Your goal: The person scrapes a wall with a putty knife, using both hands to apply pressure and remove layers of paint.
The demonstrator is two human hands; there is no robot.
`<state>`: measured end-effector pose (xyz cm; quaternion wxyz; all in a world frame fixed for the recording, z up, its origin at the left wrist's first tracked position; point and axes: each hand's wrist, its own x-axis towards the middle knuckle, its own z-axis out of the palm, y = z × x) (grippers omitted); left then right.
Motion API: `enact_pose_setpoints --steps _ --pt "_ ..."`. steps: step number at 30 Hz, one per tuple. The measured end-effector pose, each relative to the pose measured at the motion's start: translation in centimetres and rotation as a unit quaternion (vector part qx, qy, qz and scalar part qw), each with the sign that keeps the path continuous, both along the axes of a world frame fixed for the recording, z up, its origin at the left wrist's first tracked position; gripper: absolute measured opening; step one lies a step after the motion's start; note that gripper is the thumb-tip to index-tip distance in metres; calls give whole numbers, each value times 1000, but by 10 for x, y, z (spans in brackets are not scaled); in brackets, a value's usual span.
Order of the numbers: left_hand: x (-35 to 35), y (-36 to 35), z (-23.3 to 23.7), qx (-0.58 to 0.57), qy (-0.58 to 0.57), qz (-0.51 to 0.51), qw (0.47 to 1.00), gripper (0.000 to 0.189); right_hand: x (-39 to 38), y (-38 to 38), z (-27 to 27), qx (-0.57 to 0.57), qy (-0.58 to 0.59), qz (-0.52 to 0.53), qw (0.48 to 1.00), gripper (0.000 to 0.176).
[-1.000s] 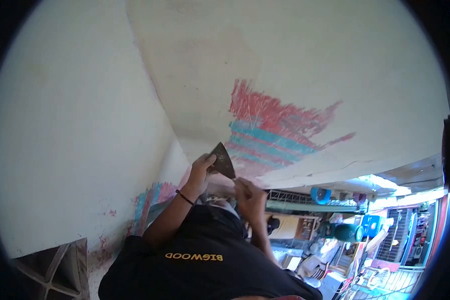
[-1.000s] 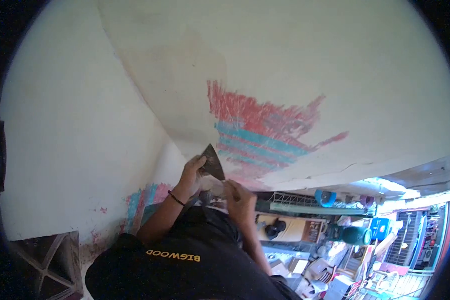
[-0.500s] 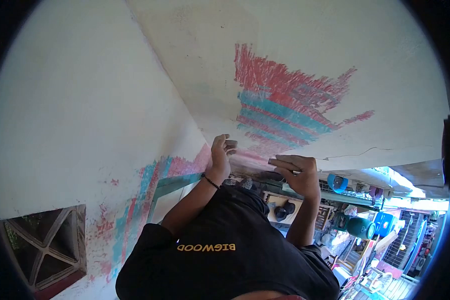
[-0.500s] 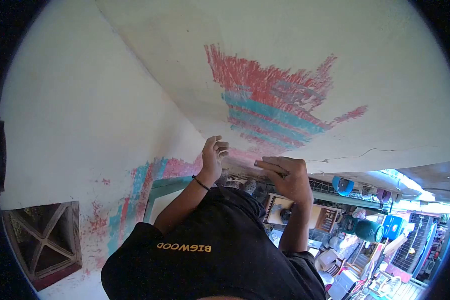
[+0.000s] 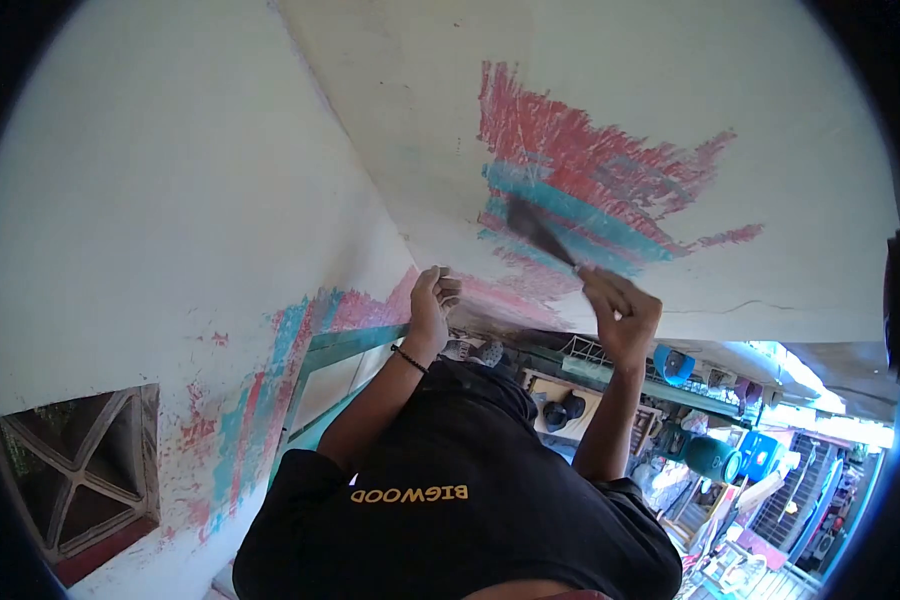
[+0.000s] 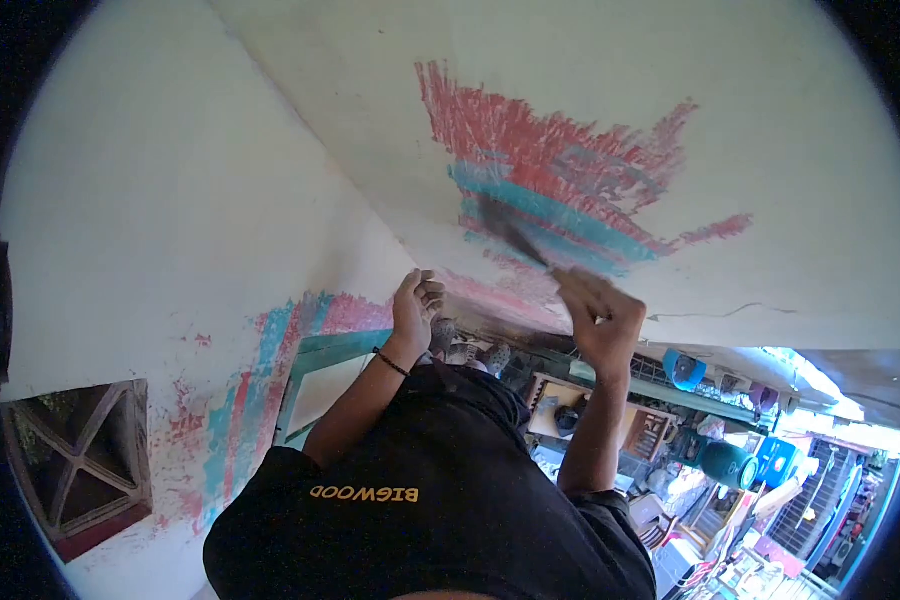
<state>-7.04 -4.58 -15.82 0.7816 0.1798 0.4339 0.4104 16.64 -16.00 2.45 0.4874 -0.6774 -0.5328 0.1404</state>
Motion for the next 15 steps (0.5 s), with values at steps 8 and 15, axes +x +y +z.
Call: enact_pose_setpoints --steps 8,15 --pt "14 -5 7 138 123 -69 980 20 -5 -6 7 -30 59 65 996 14" --pt "18 4 11 106 64 -79 989 35 -8 3 -6 5 27 33 999 16"
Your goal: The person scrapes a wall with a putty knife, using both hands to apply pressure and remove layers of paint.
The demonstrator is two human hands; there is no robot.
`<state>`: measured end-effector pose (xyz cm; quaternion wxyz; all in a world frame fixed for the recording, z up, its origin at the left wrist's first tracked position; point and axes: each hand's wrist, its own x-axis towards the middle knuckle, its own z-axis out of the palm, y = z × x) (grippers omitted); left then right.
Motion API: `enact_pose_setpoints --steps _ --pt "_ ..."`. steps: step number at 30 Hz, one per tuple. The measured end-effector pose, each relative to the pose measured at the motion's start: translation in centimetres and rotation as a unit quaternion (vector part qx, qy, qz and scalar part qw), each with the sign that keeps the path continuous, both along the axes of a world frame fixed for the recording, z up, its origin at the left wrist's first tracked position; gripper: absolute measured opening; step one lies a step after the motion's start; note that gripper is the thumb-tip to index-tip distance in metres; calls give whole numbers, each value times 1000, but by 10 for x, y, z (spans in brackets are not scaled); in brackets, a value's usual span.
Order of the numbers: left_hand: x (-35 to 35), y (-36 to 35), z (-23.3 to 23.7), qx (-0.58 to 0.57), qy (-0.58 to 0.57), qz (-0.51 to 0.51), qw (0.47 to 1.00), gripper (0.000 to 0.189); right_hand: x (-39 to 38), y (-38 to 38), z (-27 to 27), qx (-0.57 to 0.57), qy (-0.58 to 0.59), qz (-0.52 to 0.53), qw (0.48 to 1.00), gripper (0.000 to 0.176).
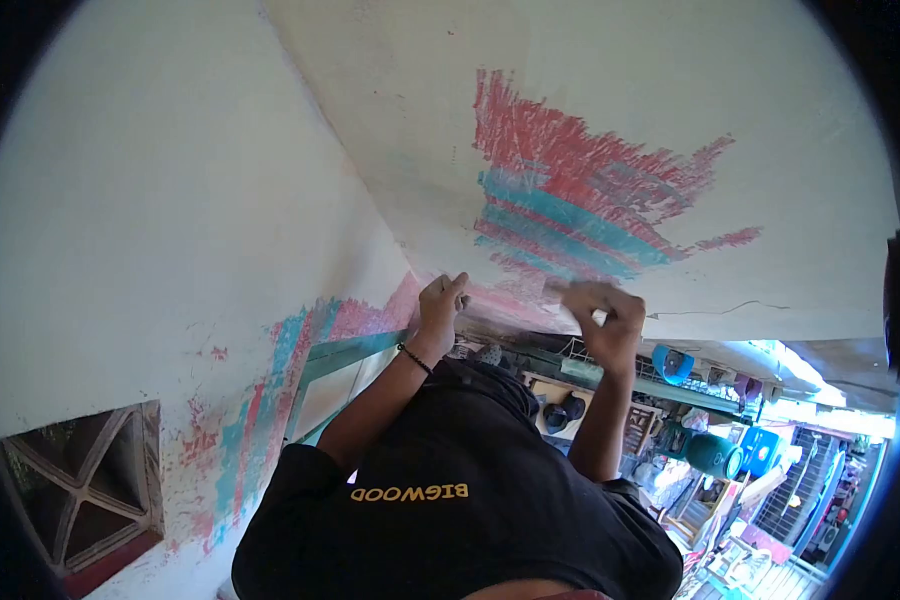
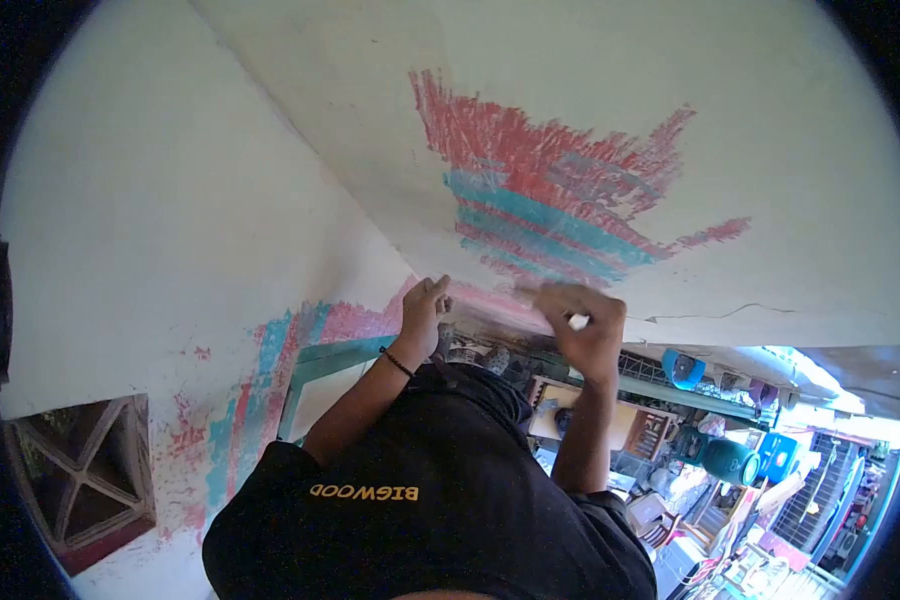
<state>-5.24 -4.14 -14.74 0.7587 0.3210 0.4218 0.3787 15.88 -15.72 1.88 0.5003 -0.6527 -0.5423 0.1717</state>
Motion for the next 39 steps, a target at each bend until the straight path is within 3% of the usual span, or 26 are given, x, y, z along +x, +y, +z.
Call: enact_pose_setpoints --steps 1,6,9,10,11,13,15,16,17,19,21,25,28,31,39 --pt "1 2 -3 -23 -24 8 999 36 -8 7 0 -5 -18 -119 993 17" --pt "4 5 6 -42 9 15 999 33 -9 -6 31 48 33 89 994 26" --pt "8 12 10 -28 15 6 999 30 -4 -6 29 64 89 128 986 27" --pt "6 12 9 -27 12 3 1000 29 6 -4 17 37 69 114 990 25" --pt "3 11 6 -30 0 -13 999 27 7 4 2 78 34 29 996 21" --pt "1 16 3 -29 -28 -39 998 27 -10 10 17 27 -82 -112 990 19" --pt "-2 17 13 48 -160 -82 983 35 -18 11 -6 79 -1 -72 994 19" --pt "-3 16 24 84 -223 -107 965 41 -30 13 -19 88 135 -62 985 20" --pt "-2 16 31 102 -237 -113 960 45 -37 16 -30 90 156 -39 983 27" --pt "5 18 40 140 -269 -124 945 54 -57 20 -62 50 228 -91 968 26" --pt "11 24 40 129 -266 -86 951 51 -79 30 -93 55 296 -105 948 24" --pt "18 41 39 88 -151 -25 984 33 -99 36 -136 -94 388 47 916 27" --pt "19 46 37 47 -133 -36 989 25 -111 48 -144 -91 446 78 887 27" --pt "20 57 39 23 -136 -59 989 25 -116 62 -132 -125 411 68 900 26" --pt "11 67 9 24 -104 -111 988 29 -134 76 -196 -110 318 4 942 40"
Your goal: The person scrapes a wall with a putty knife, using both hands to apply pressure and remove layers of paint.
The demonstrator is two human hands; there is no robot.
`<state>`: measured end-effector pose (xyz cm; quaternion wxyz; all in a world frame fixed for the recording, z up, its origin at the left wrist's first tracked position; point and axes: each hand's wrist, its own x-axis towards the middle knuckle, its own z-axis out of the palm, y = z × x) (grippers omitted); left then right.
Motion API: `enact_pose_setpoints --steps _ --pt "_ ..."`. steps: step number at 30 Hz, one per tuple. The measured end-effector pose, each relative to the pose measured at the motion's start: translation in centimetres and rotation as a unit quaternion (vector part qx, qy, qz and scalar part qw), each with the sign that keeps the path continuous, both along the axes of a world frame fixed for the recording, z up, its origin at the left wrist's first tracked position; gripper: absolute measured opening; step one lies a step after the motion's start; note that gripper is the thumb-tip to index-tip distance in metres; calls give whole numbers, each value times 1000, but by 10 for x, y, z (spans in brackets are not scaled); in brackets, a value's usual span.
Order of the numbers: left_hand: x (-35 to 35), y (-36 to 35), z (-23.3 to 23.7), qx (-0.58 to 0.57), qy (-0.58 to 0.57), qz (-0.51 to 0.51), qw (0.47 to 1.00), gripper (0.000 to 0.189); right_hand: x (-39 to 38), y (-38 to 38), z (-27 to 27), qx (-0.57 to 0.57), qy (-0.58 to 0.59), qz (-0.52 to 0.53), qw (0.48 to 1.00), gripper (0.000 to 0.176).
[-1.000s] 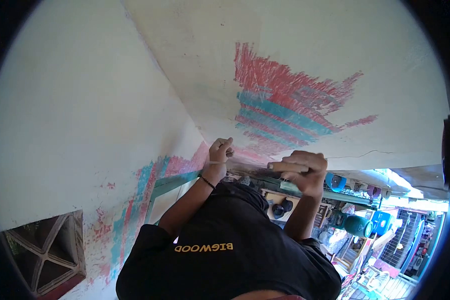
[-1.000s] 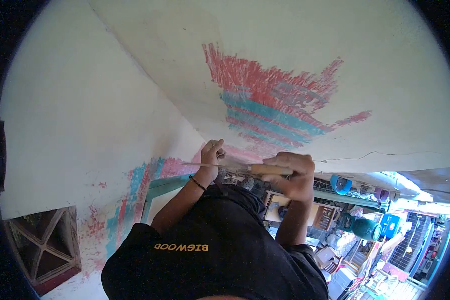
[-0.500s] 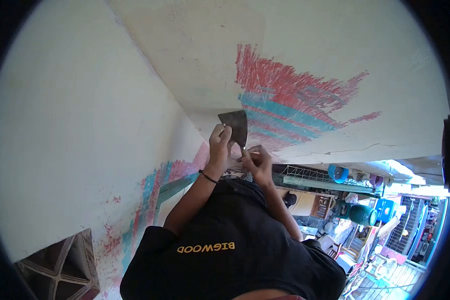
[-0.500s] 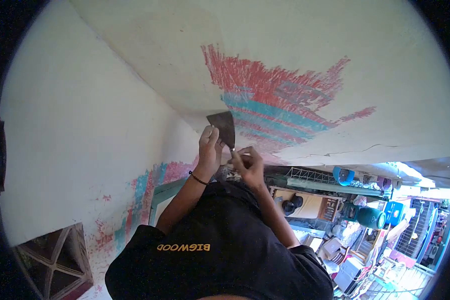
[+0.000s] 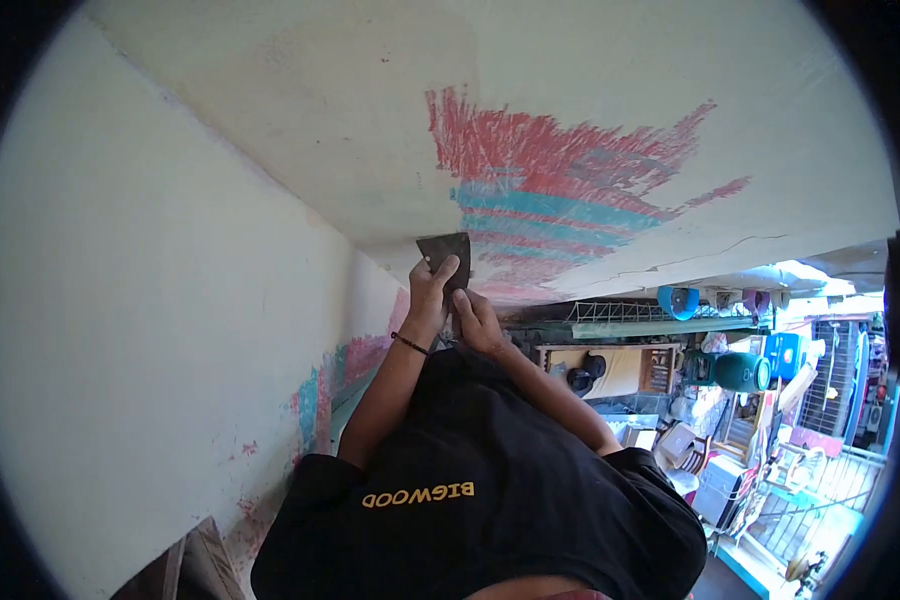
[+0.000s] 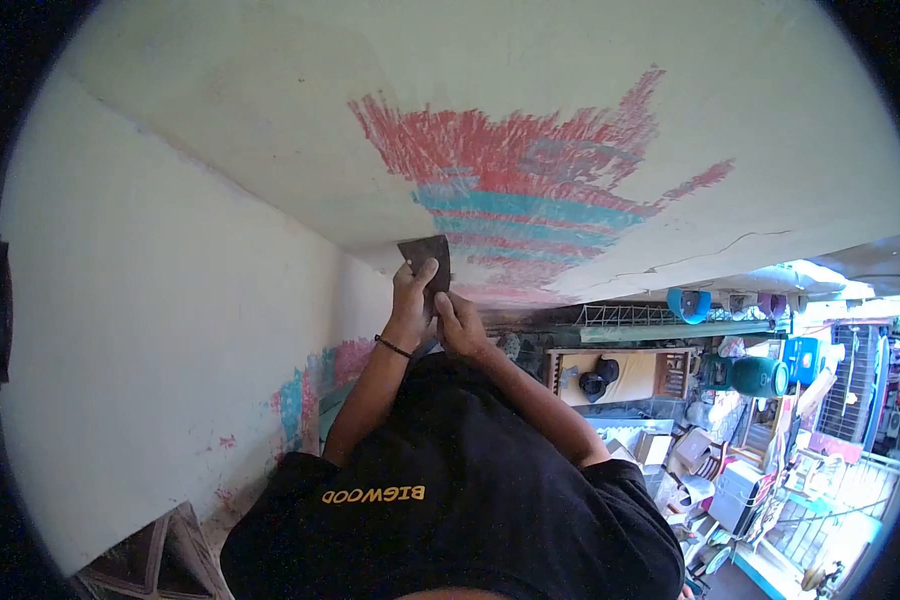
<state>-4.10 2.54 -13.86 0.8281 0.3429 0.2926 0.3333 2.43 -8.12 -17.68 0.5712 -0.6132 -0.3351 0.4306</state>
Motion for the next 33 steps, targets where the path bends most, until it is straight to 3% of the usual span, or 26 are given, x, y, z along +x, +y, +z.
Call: enact_pose_setpoints --steps 5,11,15,21,25,28,31,33 --pt "4 8 23 3 12 26 1000 24 0 9 23 -40 -3 10 999 50" --pt "-2 11 4 24 66 49 996 22 -9 14 10 -76 -8 -5 997 55" --pt "1 14 42 91 76 69 990 14 -13 20 36 -81 28 -22 996 58" --pt "3 7 35 12 35 86 996 18 -13 16 20 -101 15 -19 995 59" --pt "-1 10 17 87 81 92 989 18 -14 18 38 -104 24 -15 994 63" --pt "1 5 21 3 57 95 994 19 -15 19 40 -90 5 -34 995 67" --pt "2 6 20 24 63 109 992 18 -11 22 44 -115 -32 -9 993 68" --pt "-4 4 17 41 71 92 992 18 -14 19 45 -126 6 -16 992 68"
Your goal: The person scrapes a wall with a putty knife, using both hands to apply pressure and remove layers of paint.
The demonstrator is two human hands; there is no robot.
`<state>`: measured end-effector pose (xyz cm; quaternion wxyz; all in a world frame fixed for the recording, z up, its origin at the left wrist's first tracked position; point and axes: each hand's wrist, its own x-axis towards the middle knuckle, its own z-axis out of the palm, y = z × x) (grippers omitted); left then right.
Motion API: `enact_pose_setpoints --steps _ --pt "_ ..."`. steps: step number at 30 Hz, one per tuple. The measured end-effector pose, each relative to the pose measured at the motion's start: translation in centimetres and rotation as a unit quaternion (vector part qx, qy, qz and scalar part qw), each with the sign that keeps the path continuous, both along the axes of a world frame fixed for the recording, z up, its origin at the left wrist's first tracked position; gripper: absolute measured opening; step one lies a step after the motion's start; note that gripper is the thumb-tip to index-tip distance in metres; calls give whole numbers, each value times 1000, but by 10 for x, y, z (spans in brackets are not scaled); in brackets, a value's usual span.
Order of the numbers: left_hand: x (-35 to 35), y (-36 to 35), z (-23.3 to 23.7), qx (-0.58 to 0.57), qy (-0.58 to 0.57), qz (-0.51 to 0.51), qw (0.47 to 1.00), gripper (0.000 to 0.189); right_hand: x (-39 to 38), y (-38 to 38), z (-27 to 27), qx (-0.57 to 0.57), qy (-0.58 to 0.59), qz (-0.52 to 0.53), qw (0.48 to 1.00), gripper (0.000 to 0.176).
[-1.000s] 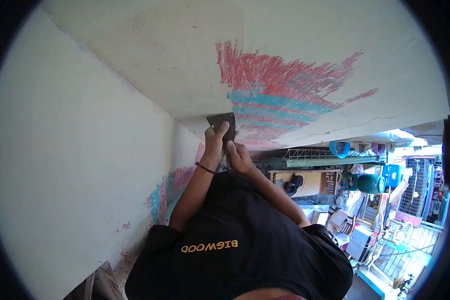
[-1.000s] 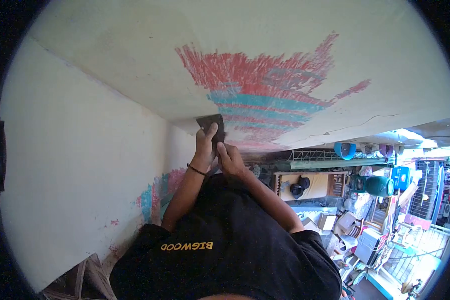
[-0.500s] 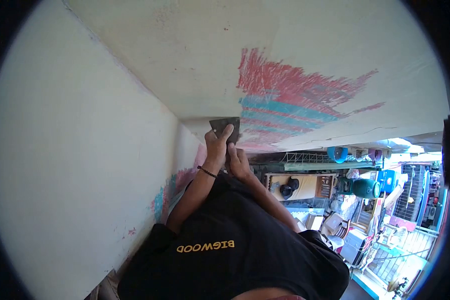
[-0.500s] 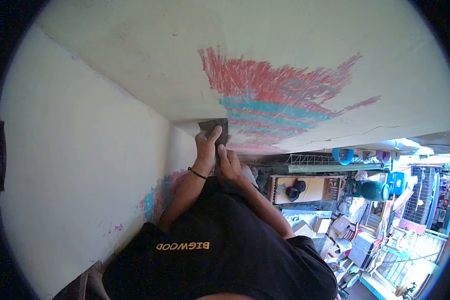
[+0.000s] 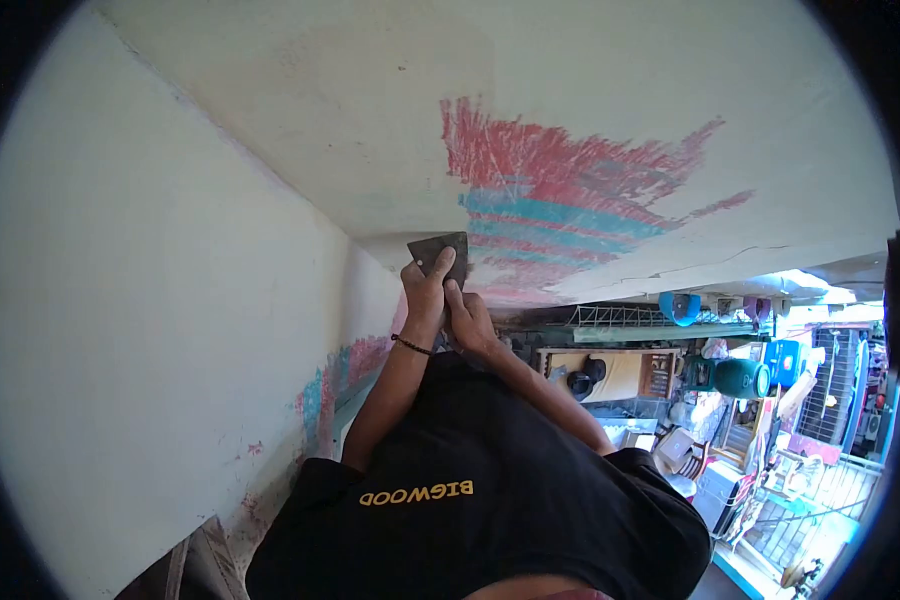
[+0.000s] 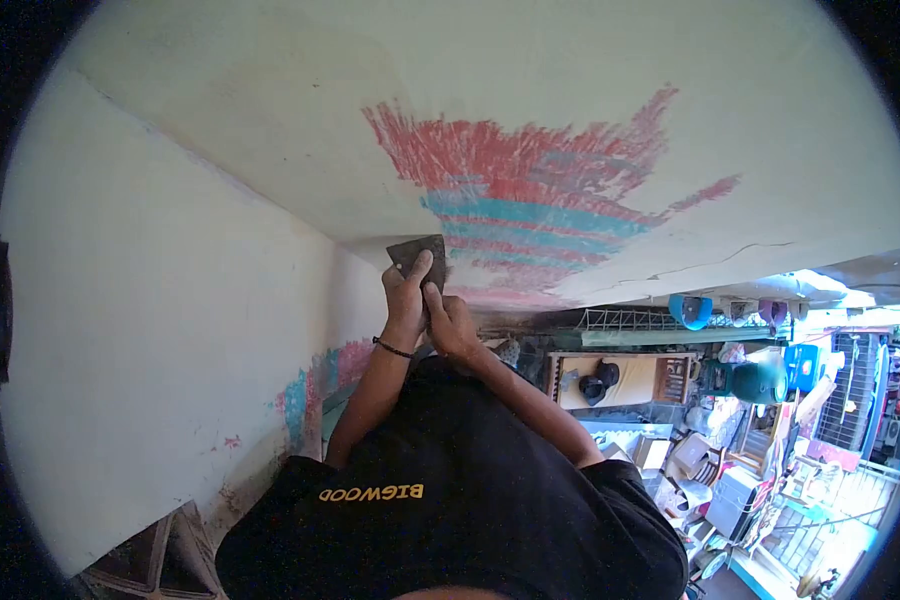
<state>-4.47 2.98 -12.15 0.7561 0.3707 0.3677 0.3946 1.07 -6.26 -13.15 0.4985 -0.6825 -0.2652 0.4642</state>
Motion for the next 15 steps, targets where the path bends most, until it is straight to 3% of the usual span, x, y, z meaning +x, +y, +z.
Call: enact_pose_setpoints --steps 5,7,11,15 --pt "13 7 16 11 -38 -3 999 18 11 15 -16 54 -67 -18 996 67" --pt "10 13 22 36 -33 -23 999 17 10 17 8 75 -60 -30 995 66" --pt "9 6 8 21 -9 -6 1000 17 3 10 -22 64 -87 -31 994 67" --pt "10 5 -4 25 -10 3 1000 17 9 12 -11 79 -125 -34 988 64"
